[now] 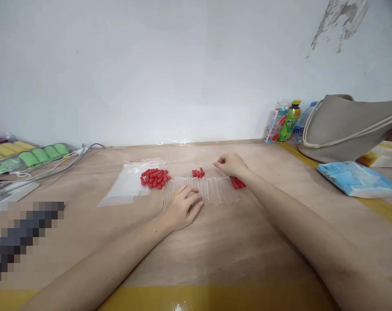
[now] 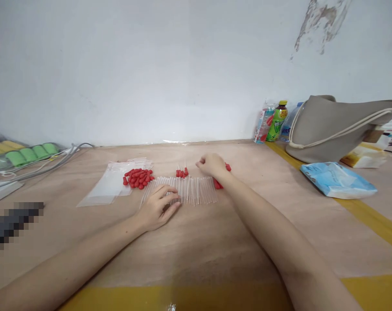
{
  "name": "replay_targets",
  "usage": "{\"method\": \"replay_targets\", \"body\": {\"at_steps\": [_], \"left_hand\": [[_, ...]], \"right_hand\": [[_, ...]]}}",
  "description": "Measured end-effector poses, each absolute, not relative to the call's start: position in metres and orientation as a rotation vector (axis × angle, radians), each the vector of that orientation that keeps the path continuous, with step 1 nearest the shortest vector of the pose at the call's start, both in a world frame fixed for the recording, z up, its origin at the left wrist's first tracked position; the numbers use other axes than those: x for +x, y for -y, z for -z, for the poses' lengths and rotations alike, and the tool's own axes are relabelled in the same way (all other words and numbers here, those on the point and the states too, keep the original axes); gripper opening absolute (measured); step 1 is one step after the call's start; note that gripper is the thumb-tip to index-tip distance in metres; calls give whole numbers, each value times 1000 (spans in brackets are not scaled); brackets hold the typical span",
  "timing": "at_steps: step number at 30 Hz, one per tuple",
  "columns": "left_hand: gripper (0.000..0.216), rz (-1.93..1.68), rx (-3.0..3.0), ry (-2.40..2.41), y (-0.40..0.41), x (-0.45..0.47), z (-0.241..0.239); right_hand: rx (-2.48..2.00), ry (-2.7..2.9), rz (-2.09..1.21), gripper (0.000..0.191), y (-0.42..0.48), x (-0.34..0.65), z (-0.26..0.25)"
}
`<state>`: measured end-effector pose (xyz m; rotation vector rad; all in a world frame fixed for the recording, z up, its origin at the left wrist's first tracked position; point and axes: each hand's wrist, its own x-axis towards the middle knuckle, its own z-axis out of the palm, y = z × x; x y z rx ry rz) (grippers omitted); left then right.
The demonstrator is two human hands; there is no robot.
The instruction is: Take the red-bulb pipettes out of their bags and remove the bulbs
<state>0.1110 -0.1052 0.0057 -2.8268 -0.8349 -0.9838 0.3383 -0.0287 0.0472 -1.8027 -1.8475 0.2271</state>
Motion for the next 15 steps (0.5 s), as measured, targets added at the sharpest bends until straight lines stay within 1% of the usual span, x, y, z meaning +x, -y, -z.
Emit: {"method": "replay_targets", "body": {"at_steps": [4,8,15], "left_hand": [[13,953,-2821,830,104,112,-6],[14,934,-2806,838,104,111,-5],[18,927,-2821,835,105,112,-8]], "right_hand": [[-1972,1845,-293,22,14,300,-45],[-2136,1812,-413,21,-4,283,-42],[-2243,1812,-571,5,-17,273,-43]]}}
